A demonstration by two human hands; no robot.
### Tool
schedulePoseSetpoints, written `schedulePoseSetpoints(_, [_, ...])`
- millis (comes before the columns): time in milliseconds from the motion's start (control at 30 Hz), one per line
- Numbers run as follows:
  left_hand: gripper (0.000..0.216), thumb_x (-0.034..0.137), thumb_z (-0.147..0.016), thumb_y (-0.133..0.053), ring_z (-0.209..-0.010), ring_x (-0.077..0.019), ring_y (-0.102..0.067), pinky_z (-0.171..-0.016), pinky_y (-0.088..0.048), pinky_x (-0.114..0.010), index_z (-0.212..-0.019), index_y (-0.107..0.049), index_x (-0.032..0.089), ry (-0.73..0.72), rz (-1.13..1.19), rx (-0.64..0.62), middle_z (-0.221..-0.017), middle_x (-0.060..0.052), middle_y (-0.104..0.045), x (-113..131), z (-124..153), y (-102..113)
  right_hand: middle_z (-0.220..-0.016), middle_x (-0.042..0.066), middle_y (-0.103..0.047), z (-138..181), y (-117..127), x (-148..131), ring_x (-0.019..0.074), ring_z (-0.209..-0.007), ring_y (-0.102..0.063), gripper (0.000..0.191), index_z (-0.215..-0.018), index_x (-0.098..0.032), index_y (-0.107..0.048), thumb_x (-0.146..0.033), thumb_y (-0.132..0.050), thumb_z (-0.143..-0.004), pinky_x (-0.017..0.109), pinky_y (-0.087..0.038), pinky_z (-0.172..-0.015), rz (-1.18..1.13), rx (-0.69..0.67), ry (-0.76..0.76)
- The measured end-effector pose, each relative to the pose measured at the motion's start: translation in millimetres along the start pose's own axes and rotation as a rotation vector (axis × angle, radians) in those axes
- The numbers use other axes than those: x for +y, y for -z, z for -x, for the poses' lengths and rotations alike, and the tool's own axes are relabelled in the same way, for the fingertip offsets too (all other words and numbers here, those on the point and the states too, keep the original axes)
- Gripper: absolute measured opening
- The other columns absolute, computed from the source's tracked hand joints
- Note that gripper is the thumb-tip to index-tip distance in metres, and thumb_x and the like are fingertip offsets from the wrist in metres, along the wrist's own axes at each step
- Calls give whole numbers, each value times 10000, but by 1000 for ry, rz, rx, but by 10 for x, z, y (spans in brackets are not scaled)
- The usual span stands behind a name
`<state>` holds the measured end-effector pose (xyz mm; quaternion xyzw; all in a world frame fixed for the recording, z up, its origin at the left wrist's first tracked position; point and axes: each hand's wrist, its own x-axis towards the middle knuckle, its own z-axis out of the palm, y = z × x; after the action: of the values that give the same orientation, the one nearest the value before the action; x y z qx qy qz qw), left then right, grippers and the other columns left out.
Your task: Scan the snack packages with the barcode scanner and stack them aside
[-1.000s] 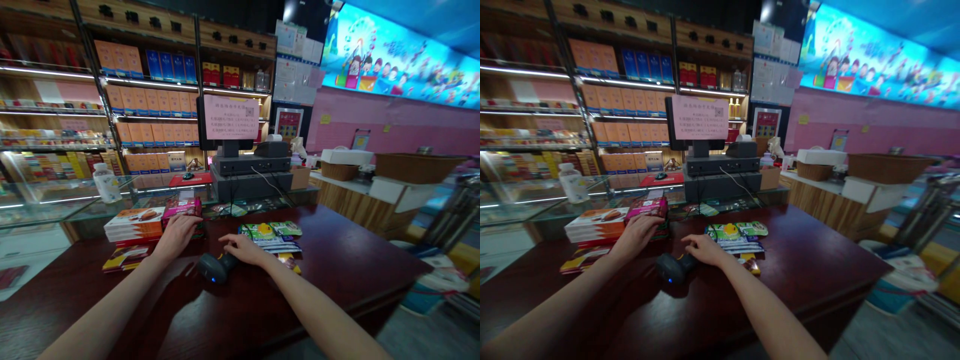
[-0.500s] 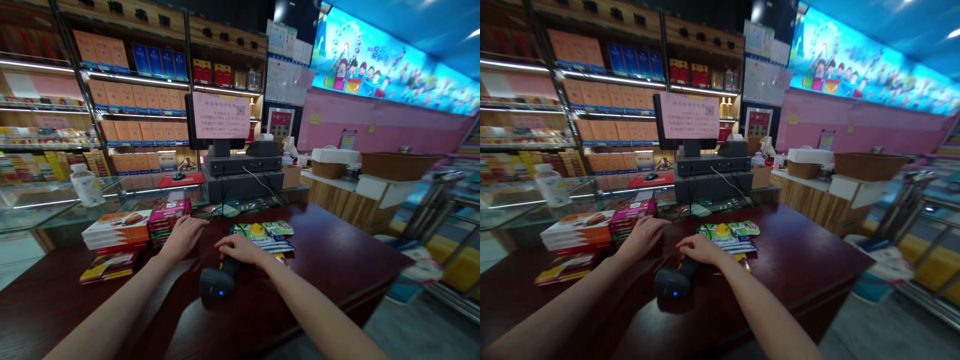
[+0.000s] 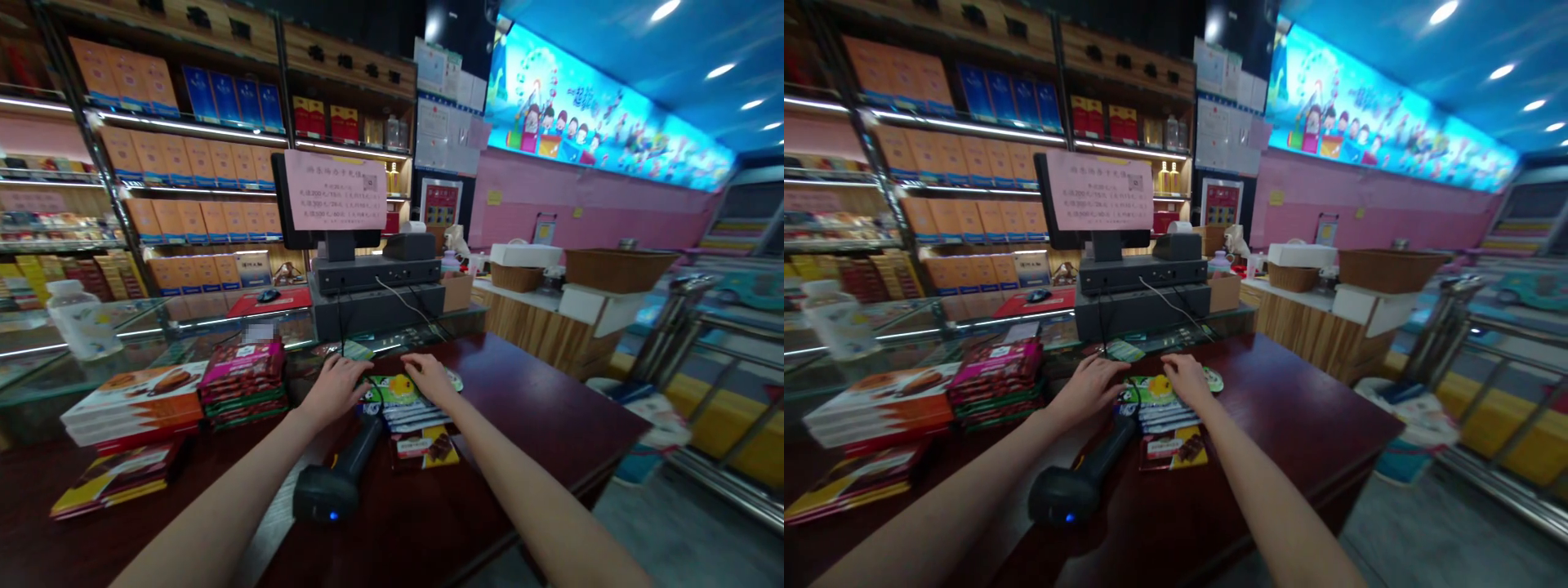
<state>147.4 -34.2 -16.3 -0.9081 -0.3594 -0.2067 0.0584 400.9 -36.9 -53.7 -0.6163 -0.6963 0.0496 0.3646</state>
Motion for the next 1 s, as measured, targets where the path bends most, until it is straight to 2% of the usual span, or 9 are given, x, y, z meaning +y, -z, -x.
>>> schedulePoseSetpoints(200, [597,511,-873,-578,-1314,-294,-496,-1170,-236,-534,-1389,-484,225,35,29,-146,-1350,-112,-622,344,-401,-213,-1225,70,-701,3,165,553,238,-1164,-612,336,-1215,-223,-681,-263,-520,-923,362,-444,-1023,148,23,-225])
schedulePoseSetpoints(400, [745,629,-827,-560,-1364,-327,-442,-1186,-179,-570,-1428,-441,205,23,52,-218,-1382,-133,-597,616,-694,-459,-1265,71,-689,116,318,813,252,-1181,-620,385,-1283,-239,-632,-322,-454,-952,368,-456,-988,209,-26,-367])
schedulePoseSetpoints(700, [827,660,-800,-544,-1357,-348,-448,-1177,-188,-584,-1459,-392,184,95,84,-280,-1366,-151,-606,799,-908,-748,-1289,75,-676,201,380,907,270,-1218,-599,409,-1316,-256,-596,-381,-428,-965,426,-436,-1003,226,-81,-431])
schedulePoseSetpoints(867, [831,643,-797,-564,-1289,-339,-518,-1169,-184,-600,-1458,-371,178,84,75,-268,-1304,-163,-641,785,-937,-742,-1260,66,-693,209,374,886,259,-1209,-608,398,-1311,-260,-598,-361,-448,-956,420,-442,-1003,168,-73,-430])
schedulePoseSetpoints(1000, [807,570,-790,-613,-1261,-337,-546,-1173,-167,-604,-1449,-370,174,55,73,-211,-1292,-159,-648,763,-906,-648,-1221,52,-713,203,352,858,237,-1160,-640,367,-1273,-273,-626,-314,-477,-941,389,-463,-991,73,11,-393])
